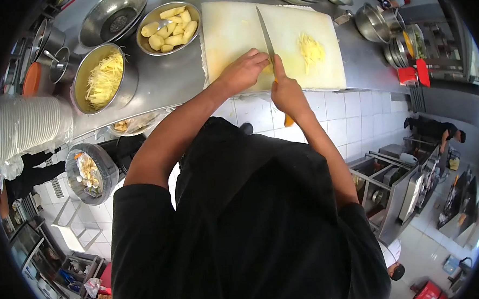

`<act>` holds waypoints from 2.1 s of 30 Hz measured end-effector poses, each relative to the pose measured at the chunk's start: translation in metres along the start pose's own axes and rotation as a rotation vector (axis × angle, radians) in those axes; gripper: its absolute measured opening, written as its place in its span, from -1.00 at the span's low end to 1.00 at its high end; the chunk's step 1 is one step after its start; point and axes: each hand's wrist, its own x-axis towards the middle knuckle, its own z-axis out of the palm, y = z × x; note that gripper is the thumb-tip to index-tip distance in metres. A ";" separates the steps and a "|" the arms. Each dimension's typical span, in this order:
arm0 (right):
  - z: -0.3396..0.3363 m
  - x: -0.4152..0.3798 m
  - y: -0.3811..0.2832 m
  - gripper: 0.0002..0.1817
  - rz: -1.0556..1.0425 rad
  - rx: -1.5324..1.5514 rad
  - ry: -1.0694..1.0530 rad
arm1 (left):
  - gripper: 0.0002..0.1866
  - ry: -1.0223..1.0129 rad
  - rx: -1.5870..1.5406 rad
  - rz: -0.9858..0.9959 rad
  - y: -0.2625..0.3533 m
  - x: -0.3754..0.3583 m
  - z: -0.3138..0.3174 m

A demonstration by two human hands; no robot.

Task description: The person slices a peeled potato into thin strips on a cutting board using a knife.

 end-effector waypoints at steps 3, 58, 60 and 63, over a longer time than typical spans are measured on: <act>0.001 0.009 0.003 -0.19 0.025 0.040 -0.020 | -0.63 -0.013 -0.012 -0.018 0.000 -0.002 -0.002; -0.007 0.010 -0.006 -0.14 0.049 0.059 -0.083 | -0.62 0.021 -0.079 -0.066 -0.003 -0.001 -0.003; 0.001 0.017 -0.001 -0.13 0.020 0.049 -0.043 | -0.63 0.030 -0.094 -0.060 -0.001 -0.001 -0.002; -0.015 0.018 -0.006 -0.13 0.027 0.019 -0.096 | -0.64 0.017 -0.085 -0.049 0.000 0.000 -0.002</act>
